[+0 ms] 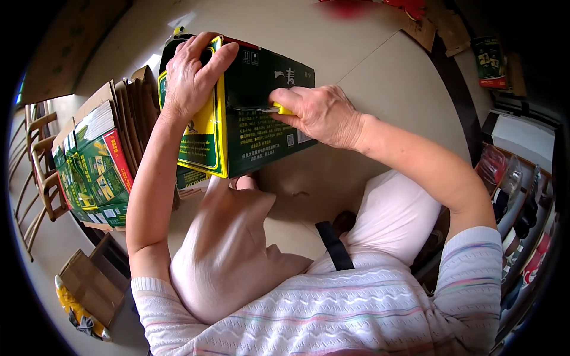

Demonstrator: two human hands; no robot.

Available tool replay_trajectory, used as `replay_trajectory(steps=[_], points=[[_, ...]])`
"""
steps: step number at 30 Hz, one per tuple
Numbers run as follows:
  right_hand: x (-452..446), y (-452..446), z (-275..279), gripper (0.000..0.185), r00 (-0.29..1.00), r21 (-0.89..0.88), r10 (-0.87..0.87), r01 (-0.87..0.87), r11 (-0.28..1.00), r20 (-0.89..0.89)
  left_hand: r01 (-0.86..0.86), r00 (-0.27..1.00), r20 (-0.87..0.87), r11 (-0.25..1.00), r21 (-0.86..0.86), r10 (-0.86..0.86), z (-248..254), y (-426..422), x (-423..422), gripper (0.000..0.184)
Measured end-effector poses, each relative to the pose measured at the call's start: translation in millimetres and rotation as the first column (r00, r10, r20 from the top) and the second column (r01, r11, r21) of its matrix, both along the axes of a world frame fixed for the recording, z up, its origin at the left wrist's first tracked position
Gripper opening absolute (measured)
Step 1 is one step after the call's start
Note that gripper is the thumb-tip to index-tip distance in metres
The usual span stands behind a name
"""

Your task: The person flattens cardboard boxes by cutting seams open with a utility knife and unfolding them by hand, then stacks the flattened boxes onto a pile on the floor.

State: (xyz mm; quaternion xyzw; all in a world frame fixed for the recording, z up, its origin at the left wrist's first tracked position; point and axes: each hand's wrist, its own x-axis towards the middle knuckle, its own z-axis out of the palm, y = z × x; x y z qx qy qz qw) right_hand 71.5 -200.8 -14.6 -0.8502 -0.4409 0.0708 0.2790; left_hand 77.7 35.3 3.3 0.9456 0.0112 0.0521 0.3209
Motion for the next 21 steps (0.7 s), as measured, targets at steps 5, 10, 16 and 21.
replay_trajectory(steps=[5, 10, 16, 21], points=[[1, -7, -6, 0.023, 0.999, -0.078, 0.013, -0.01, 0.997, 0.041, -0.015, 0.999, -0.04, 1.0, -0.016, 0.014, -2, 3, 1, 0.06], [2, -28, -27, 0.02, 1.0, -0.108, -0.012, 0.013, 0.994, 0.013, -0.023, 0.998, -0.067, 0.998, -0.056, 0.019, -4, 6, 4, 0.06], [0, -63, -64, 0.019, 0.994, -0.194, -0.088, 0.074, 0.978, -0.063, 0.009, 0.998, -0.067, 0.991, -0.137, -0.018, 1, 0, 6, 0.057], [6, -100, -85, 0.017, 0.989, -0.382, -0.13, 0.092, 0.92, -0.075, -0.031, 0.996, -0.085, 0.977, -0.212, 0.013, -1, 7, 9, 0.054]])
